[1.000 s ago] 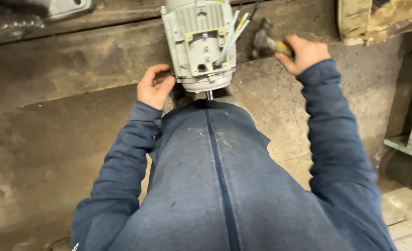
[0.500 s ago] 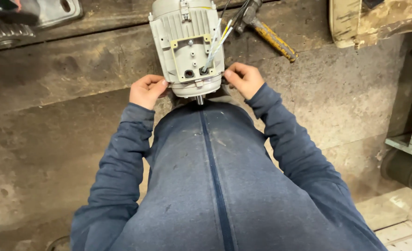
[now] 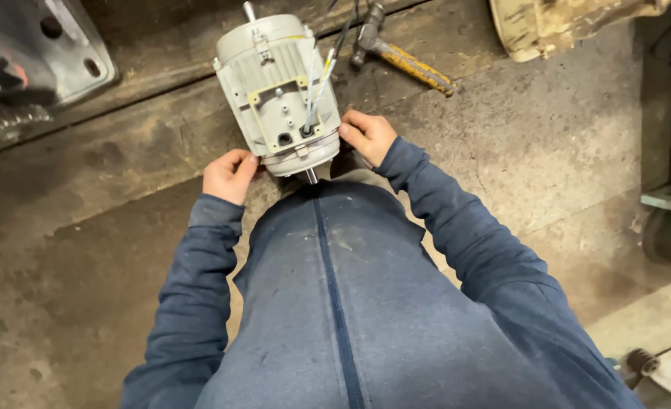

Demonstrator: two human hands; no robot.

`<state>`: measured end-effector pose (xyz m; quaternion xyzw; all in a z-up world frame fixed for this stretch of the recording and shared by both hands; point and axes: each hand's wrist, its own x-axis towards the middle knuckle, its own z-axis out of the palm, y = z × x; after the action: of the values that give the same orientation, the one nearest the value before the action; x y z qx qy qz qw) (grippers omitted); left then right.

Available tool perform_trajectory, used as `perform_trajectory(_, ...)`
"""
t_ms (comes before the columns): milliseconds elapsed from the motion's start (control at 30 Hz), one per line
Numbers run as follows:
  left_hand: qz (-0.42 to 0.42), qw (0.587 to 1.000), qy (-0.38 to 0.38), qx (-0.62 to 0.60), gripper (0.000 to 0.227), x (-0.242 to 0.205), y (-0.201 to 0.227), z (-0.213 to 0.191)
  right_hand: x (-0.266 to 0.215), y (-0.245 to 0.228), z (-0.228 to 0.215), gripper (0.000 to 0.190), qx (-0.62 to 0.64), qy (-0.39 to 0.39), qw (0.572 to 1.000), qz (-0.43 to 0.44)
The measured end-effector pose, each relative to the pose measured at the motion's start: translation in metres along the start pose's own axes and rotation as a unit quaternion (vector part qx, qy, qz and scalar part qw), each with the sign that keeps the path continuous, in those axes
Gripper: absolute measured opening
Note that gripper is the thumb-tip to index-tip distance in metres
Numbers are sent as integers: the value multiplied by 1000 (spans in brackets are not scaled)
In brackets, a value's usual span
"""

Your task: The person assembles an electric motor by first tapping the housing with a hammer, then attaching a circular metal cover to the end of the motor shaft. They secure the cover by inserting and tightening several bolts by hand.

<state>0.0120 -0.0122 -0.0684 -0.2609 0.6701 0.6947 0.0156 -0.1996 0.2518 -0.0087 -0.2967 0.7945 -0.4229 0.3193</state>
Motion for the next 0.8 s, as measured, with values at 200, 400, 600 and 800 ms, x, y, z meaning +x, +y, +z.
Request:
perform_trajectory(200, -1, 1000, -24, -8, 23, 2, -9, -5, -4, 2, 8, 31, 19, 29, 999, 26)
perform_trajectory(400, -20, 998, -31, -49, 23, 6, -27, -7, -4, 9, 6, 31, 35, 32, 998, 45)
perform_trajectory(600, -13, 999, -31, -22, 24, 5, -30, -13, -2, -11, -53, 27, -10, -19, 1000, -9)
perform_trajectory(800, -9, 998, 29, -55, 32, -2, -106, -16, 32, -10, -236, 22, 96, 66, 990, -73)
